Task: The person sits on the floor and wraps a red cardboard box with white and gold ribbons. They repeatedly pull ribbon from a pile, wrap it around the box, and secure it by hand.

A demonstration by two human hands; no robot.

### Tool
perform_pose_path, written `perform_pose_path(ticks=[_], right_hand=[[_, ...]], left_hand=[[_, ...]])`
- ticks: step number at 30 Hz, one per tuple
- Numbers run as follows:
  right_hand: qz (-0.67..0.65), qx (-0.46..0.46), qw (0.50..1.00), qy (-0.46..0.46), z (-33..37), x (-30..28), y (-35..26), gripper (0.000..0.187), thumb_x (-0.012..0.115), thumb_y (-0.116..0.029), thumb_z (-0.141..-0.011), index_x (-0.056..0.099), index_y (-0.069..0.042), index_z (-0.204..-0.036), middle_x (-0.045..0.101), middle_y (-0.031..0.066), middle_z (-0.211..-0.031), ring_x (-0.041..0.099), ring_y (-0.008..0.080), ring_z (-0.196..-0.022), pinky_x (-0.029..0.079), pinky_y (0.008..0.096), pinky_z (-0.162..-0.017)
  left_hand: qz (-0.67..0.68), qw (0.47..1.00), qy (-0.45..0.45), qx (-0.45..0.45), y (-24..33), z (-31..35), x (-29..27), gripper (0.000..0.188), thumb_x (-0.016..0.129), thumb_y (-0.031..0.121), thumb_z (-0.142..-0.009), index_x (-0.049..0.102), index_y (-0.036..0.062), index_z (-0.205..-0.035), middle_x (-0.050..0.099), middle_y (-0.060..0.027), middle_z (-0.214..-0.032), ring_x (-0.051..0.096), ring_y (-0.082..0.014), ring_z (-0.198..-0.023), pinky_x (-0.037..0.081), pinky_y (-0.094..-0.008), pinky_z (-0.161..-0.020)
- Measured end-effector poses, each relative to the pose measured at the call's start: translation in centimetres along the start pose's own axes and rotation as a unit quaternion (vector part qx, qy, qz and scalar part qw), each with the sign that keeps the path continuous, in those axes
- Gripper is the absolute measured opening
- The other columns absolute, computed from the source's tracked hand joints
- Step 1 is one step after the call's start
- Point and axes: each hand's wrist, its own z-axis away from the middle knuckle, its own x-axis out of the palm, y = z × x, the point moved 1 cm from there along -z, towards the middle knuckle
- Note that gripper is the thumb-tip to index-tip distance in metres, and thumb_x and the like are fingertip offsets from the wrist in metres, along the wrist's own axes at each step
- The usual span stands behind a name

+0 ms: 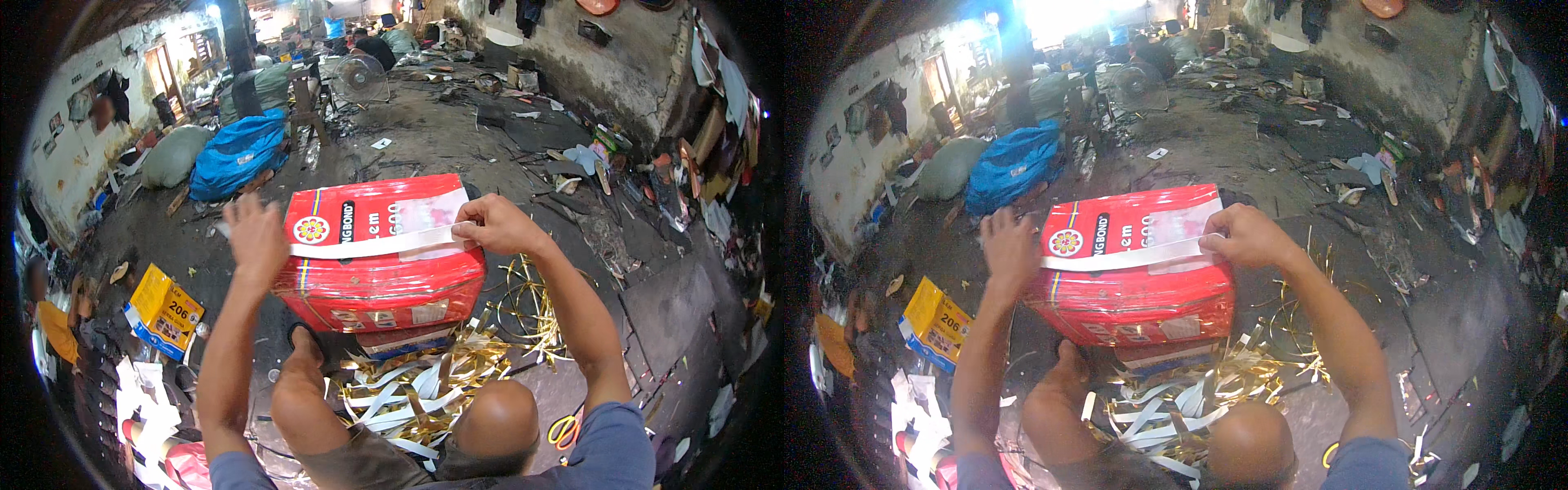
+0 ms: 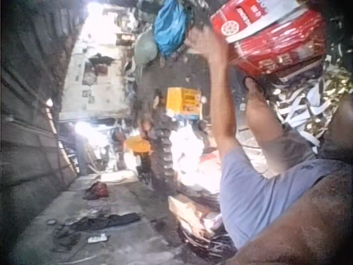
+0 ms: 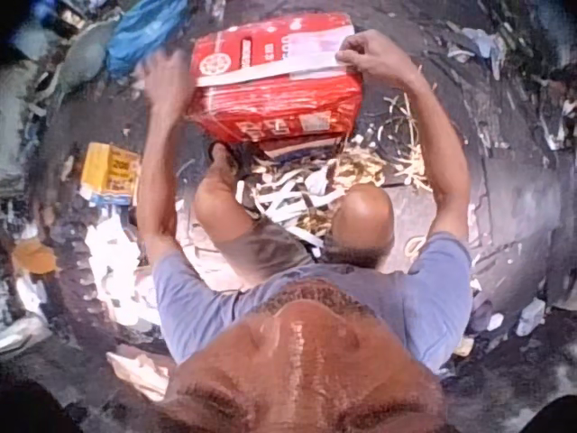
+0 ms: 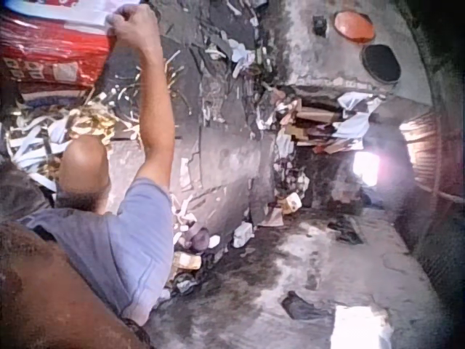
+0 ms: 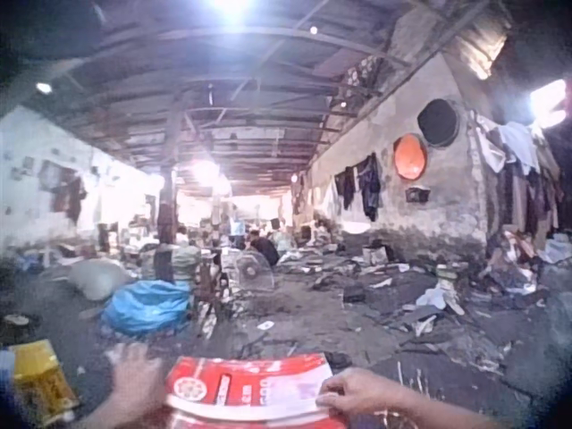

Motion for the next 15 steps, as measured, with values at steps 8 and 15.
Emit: perform_pose_path(ticks=[8,15], right_hand=[[0.142,0.022,0.978,0.153,0.7,2.0,-3.1,0.030,0.080,-0.033,-0.083,0.077,-0.012,-0.104,0.076,0.0133,-0.087,0.074,0.0321,-0.083,0.057,0.0439,-0.076],[0.193,-0.062,0.962,0.183,2.7,1.2,-2.4,0.020,0.078,-0.029,-0.086,0.078,-0.014,-0.099,0.069,0.0060,-0.095,0.070,0.0314,-0.083,0.056,0.0431,-0.074]], left_hand=[[0.680,0.710,-0.154,0.104,19.4,-1.7,0.1,0.046,0.077,0.016,-0.086,0.063,0.0039,-0.128,0.071,-0.0144,-0.099,0.069,-0.0215,-0.086,0.056,-0.0358,-0.076],[0.678,0.727,-0.070,0.086,20.3,-1.0,0.7,0.021,0.076,0.016,-0.086,0.076,0.0014,-0.101,0.071,-0.0144,-0.094,0.069,-0.0280,-0.080,0.054,-0.0402,-0.072]])
